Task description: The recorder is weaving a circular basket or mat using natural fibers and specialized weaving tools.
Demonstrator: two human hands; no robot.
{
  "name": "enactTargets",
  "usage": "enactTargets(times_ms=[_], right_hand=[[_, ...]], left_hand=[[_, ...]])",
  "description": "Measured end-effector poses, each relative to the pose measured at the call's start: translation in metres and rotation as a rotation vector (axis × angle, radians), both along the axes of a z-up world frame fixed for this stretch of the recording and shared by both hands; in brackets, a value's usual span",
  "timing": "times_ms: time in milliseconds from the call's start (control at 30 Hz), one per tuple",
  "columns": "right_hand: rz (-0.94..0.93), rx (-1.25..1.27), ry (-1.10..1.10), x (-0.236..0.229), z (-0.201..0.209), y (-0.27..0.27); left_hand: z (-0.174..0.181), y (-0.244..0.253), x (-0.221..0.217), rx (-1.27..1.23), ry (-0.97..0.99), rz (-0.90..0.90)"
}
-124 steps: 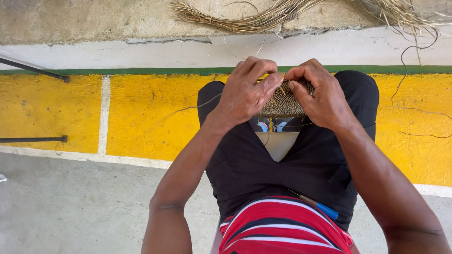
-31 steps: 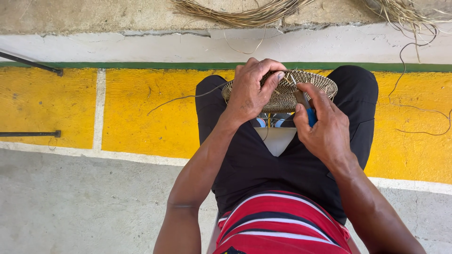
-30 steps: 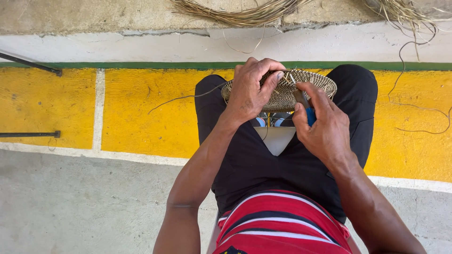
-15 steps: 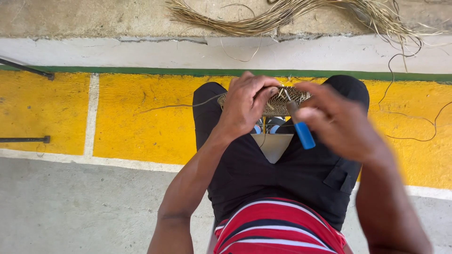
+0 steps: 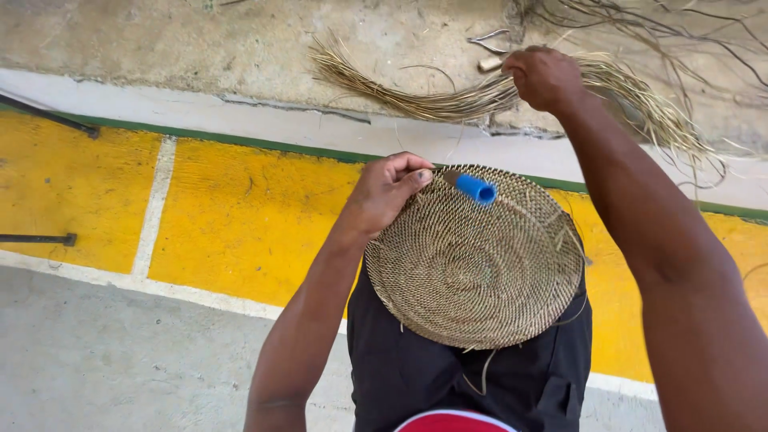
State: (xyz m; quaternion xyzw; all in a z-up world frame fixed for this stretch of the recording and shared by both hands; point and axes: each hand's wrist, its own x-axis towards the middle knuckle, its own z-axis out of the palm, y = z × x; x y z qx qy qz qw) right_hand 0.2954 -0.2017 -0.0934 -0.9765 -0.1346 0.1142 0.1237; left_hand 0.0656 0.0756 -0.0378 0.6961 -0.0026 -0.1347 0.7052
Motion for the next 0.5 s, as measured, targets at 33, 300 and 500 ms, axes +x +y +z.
enactTargets(times_ms=[33,300,500], right_hand=[[0.007,0.001,0.007,0.017,-0.026,0.002],[0.201,-0.242,-0.058,0.097,-0.106,0.011],[0.183,-0.088,-0.156,0.093,-0.096,-0.001]], left_hand=[[-0.028,0.000,0.010,0.001,0.007,0.007],[-0.140,0.003,0.050,-0.078,0.246,0.092],[-0.124,-0.022,0.053,0.047,0.306,0.014]])
